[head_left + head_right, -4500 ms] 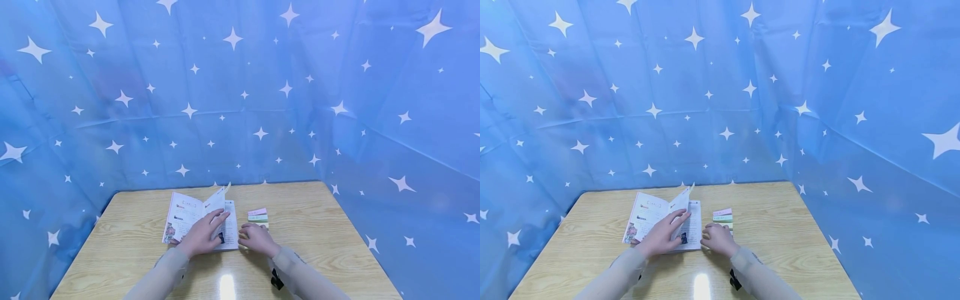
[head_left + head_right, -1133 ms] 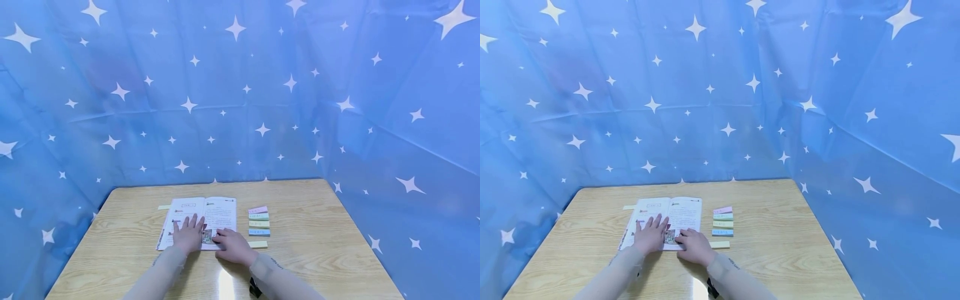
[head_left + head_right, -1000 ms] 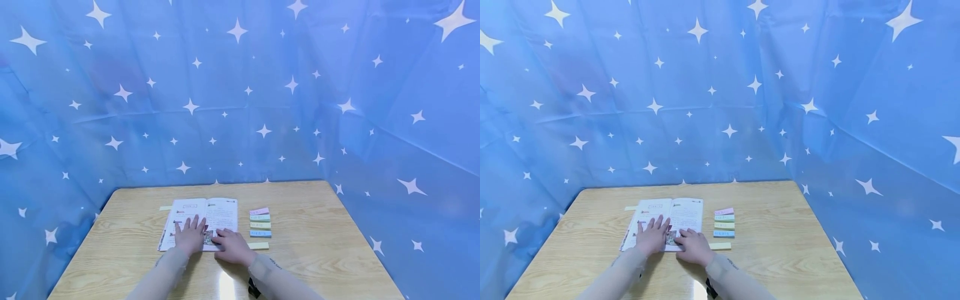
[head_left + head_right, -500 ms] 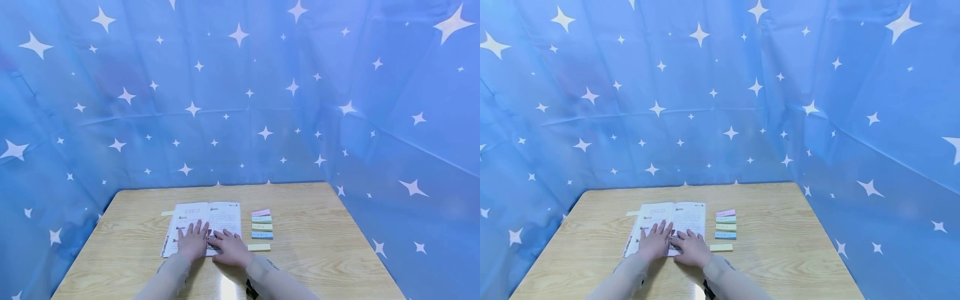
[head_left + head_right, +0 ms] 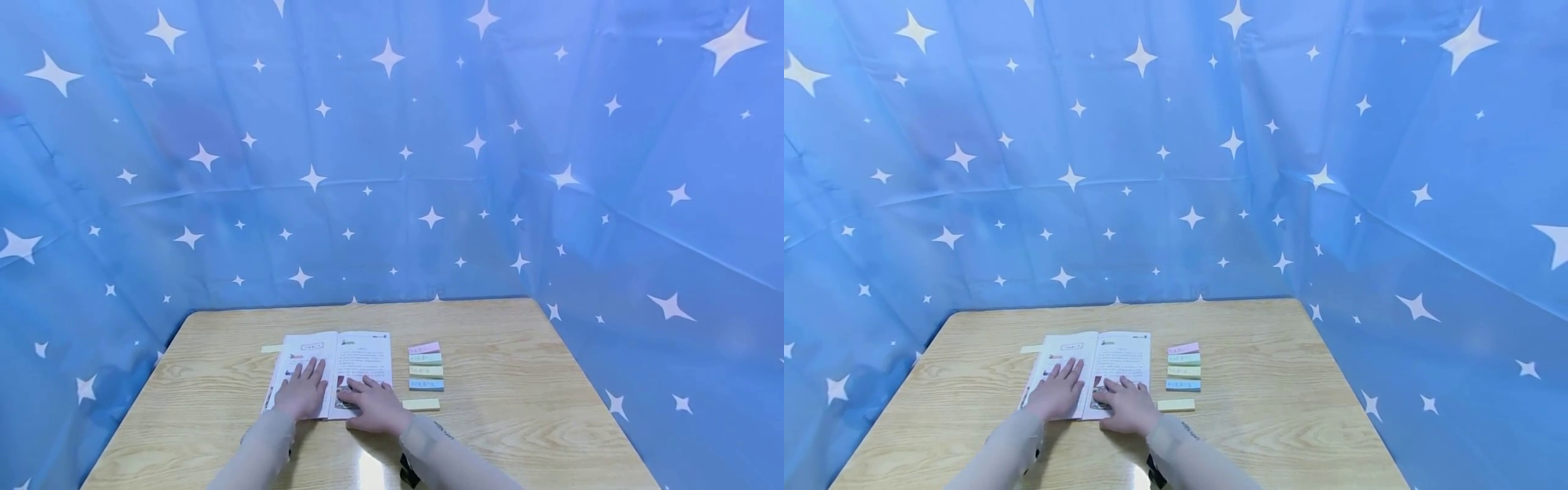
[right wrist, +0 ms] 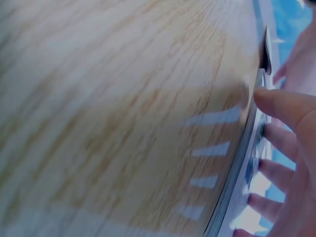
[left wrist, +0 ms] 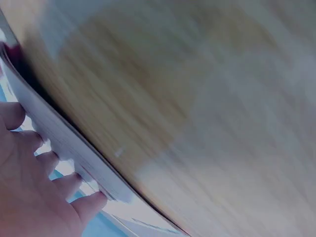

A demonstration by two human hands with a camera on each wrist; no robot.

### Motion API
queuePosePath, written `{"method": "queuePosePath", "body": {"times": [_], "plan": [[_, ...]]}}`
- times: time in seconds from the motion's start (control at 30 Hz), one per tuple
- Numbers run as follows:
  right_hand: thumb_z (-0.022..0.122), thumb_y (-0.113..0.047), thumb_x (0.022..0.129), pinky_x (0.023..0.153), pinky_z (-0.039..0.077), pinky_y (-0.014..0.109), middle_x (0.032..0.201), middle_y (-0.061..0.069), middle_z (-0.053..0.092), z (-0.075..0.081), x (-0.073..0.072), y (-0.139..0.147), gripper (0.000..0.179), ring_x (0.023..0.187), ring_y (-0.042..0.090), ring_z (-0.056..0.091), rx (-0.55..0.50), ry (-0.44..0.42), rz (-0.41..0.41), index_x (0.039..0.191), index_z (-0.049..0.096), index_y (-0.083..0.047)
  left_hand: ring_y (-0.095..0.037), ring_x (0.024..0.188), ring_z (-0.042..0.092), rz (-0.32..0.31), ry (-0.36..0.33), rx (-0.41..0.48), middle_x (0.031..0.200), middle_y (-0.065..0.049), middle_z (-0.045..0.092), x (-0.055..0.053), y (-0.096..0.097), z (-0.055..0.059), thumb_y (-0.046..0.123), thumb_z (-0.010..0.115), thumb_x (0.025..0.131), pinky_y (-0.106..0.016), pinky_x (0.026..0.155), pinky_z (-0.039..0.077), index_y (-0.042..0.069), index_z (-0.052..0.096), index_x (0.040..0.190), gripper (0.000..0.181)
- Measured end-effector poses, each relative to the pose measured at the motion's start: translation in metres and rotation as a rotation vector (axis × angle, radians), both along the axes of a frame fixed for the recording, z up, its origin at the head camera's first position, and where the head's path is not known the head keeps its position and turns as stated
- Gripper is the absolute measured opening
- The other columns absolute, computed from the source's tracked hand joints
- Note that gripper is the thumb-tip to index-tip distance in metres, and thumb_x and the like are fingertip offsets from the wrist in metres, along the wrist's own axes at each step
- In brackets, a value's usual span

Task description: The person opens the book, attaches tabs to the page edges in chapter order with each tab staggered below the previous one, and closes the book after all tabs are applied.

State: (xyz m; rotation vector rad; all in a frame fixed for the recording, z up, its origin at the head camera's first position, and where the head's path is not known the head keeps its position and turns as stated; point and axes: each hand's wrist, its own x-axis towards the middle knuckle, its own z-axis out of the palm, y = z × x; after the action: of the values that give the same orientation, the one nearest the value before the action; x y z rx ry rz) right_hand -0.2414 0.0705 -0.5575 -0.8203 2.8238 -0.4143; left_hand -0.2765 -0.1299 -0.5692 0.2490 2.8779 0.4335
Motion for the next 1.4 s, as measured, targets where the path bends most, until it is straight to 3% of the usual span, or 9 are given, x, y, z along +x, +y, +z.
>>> {"method": "queuePosePath", "body": {"times": [0.2,0.37,0.53,0.9,1.17,1.4], "plan": [[0.067,-0.046,0.083,0.101,0.036,0.062,0.151,-0.002,0.041,-0.004,-0.001,-0.002,0.058,0.136,0.037,0.036,0.0,-0.013,0.013,0.139,0.054,-0.034,-0.044,0.143,0.014,0.06,0.002,-0.019,0.158,-0.016,0.022,-0.005,-0.021,-0.007,0.031,0.033,0.103,-0.072,0.107,0.011,0.008,0.029,0.152,0.054],[0.067,-0.045,0.083,0.101,0.037,0.061,0.15,-0.002,0.041,-0.003,-0.002,-0.005,0.057,0.136,0.037,0.037,-0.006,-0.026,0.018,0.138,0.054,-0.034,-0.046,0.142,0.014,0.061,0.005,-0.014,0.157,-0.018,0.021,-0.005,-0.031,-0.005,0.028,0.034,0.103,-0.071,0.107,0.013,0.006,0.03,0.151,0.054],[0.067,-0.045,0.083,0.101,0.036,0.062,0.15,-0.002,0.042,-0.001,-0.005,-0.006,0.056,0.135,0.038,0.037,-0.015,-0.03,0.041,0.137,0.056,-0.033,-0.046,0.142,0.012,0.053,-0.009,-0.017,0.158,-0.018,0.019,-0.006,-0.032,-0.007,0.029,0.033,0.103,-0.071,0.107,0.012,0.007,0.028,0.152,0.054],[0.063,-0.046,0.088,0.105,0.024,0.069,0.151,-0.012,0.038,0.001,-0.013,-0.015,0.061,0.143,0.033,0.024,-0.032,-0.059,0.188,0.143,0.05,-0.025,-0.046,0.142,0.013,0.052,-0.002,-0.011,0.157,-0.018,0.021,-0.004,-0.028,-0.003,0.028,0.035,0.104,-0.071,0.107,0.012,0.006,0.03,0.152,0.053],[0.059,-0.051,0.09,0.107,0.022,0.068,0.151,-0.015,0.036,0.0,-0.027,-0.016,0.063,0.144,0.024,0.024,-0.005,-0.057,0.185,0.146,0.045,-0.025,-0.043,0.144,0.011,0.072,-0.007,-0.02,0.159,-0.015,0.019,-0.005,-0.028,-0.004,0.031,0.034,0.104,-0.07,0.108,0.01,0.009,0.028,0.153,0.054],[0.051,-0.05,0.096,0.109,0.018,0.067,0.153,-0.016,0.032,-0.001,-0.042,-0.018,0.059,0.145,0.022,0.021,0.02,-0.084,0.123,0.148,0.041,-0.026,-0.042,0.144,0.009,0.075,-0.039,-0.015,0.16,-0.014,0.016,-0.006,-0.025,0.0,0.032,0.033,0.104,-0.071,0.108,0.005,0.011,0.026,0.154,0.054]]}}
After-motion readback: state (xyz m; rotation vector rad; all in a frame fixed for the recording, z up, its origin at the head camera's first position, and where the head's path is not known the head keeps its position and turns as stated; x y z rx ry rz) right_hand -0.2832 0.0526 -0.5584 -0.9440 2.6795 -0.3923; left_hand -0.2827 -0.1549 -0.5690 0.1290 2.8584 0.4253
